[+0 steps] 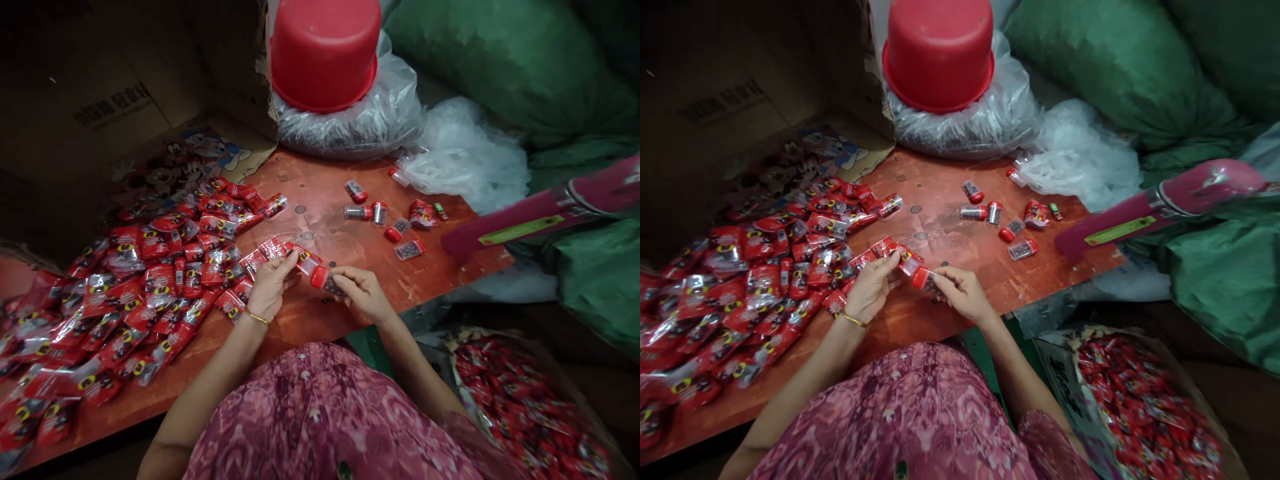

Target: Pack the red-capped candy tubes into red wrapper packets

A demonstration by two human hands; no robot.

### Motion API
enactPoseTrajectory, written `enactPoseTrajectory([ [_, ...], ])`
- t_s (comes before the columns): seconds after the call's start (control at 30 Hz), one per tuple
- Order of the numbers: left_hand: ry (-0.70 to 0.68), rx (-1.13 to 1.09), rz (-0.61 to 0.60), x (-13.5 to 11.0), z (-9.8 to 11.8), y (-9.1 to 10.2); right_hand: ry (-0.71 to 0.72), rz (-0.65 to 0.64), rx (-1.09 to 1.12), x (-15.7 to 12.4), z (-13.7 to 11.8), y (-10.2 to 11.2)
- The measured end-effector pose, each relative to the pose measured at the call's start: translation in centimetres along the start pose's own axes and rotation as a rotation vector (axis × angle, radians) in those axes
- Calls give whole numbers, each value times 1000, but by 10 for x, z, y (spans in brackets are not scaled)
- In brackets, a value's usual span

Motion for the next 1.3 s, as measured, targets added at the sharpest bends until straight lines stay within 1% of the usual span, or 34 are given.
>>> enactPoseTrajectory([
  [0.1,-39,50,-11,-3,2,-2,-54,-22,52,6,3,-5],
  [0.2,-92,83,-12,-4,5,-2,-61,28,56,7,7,-3],
  [0.27,-119,79,-9,-5,6,-3,-73,51,55,6,11,-4],
  [0.37,-142,40,-17,-6,5,-8,-92,45,88,5,17,-11],
  [0.43,-152,-4,-25,-6,3,-12,-73,72,97,5,18,-14],
  [0.5,-169,-46,-27,-5,1,-13,-26,134,72,7,17,-13],
  [0.57,-177,-75,-24,-3,-1,-13,34,201,14,8,14,-13],
  [0.63,-184,-88,-27,-1,-3,-12,86,229,-54,9,9,-15],
  [0.7,-194,-73,-57,0,-3,-13,106,182,-99,12,7,-22],
  [0.8,-201,-29,-99,1,0,-15,67,81,-70,15,10,-34],
  [0.97,-162,-85,-104,3,9,-12,-63,37,239,12,22,-42],
  [1.03,-161,-111,-94,4,10,-10,-57,61,253,10,22,-40],
  [1.13,-166,-116,-100,4,9,-12,-20,153,165,8,19,-35],
  [1.3,-178,-88,-117,-2,13,-15,-30,212,168,10,11,-43],
])
Point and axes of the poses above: each hand's wrist, its own x-axis towards the middle knuckle, its own y-axis out of the back of the hand, z = x × y, the point moved 9 cm from there along x, towards the middle knuckle, and after that the axes turned 6 degrees about y, right-handed, at the moved point
